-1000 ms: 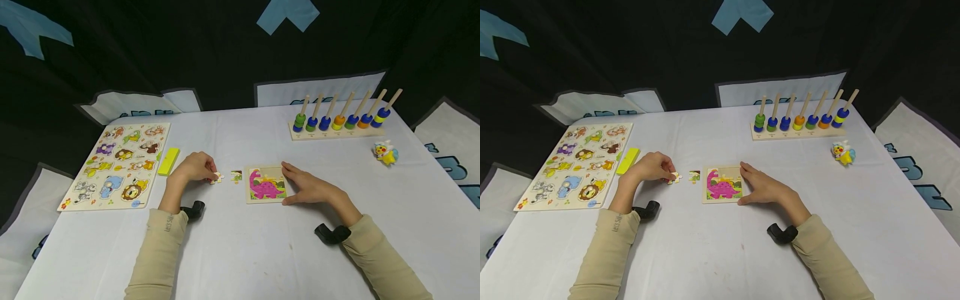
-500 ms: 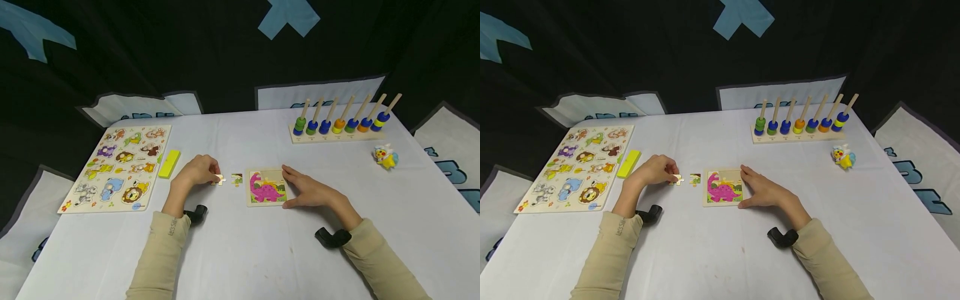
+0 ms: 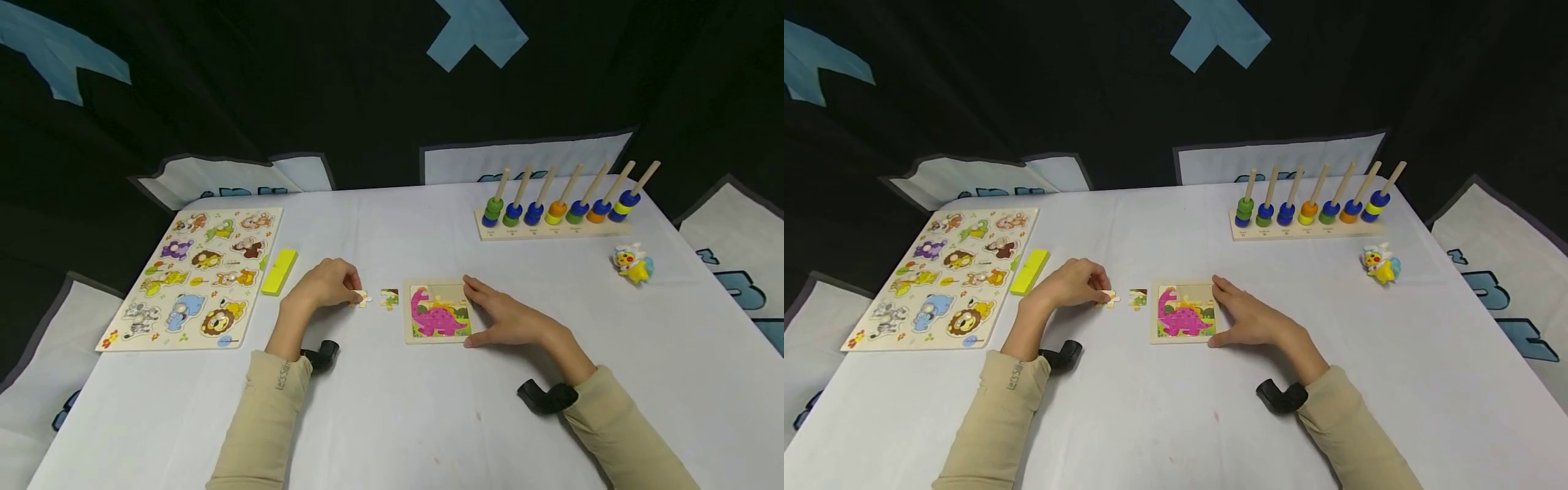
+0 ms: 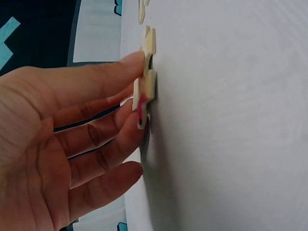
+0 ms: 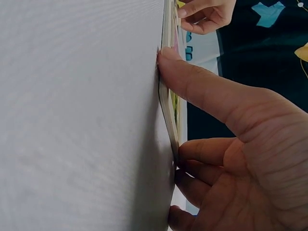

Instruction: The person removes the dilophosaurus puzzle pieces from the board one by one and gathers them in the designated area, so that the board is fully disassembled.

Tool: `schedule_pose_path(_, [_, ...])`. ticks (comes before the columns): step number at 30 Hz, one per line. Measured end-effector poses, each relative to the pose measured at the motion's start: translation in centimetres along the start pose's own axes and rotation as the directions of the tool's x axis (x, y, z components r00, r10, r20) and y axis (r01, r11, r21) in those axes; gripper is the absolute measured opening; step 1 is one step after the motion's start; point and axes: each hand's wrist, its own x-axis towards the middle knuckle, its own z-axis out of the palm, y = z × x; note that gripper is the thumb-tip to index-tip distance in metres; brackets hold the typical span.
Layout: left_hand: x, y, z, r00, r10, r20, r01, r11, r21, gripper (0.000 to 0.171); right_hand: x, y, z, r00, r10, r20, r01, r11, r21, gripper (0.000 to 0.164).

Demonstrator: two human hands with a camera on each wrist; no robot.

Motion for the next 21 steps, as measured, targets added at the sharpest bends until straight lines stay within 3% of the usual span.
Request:
schedule_pose_path(7, [0.06, -0.14, 0.13, 1.000, -0.004, -0.026, 0.004, 1.000, -0.015, 0.019, -0.01, -0.09, 0.17, 1.000, -0.002, -0.004, 0.002, 1.000, -0.001, 0.098])
schedule_pose_path(21, [0.40, -0.28, 0.38, 1.000, 0.019, -0.010, -0.019, 1.000, -0.016, 0.012, -0.05, -0.21, 0.00, 1.000, -0.002, -0.012, 0.002, 1.000, -0.011, 0.097])
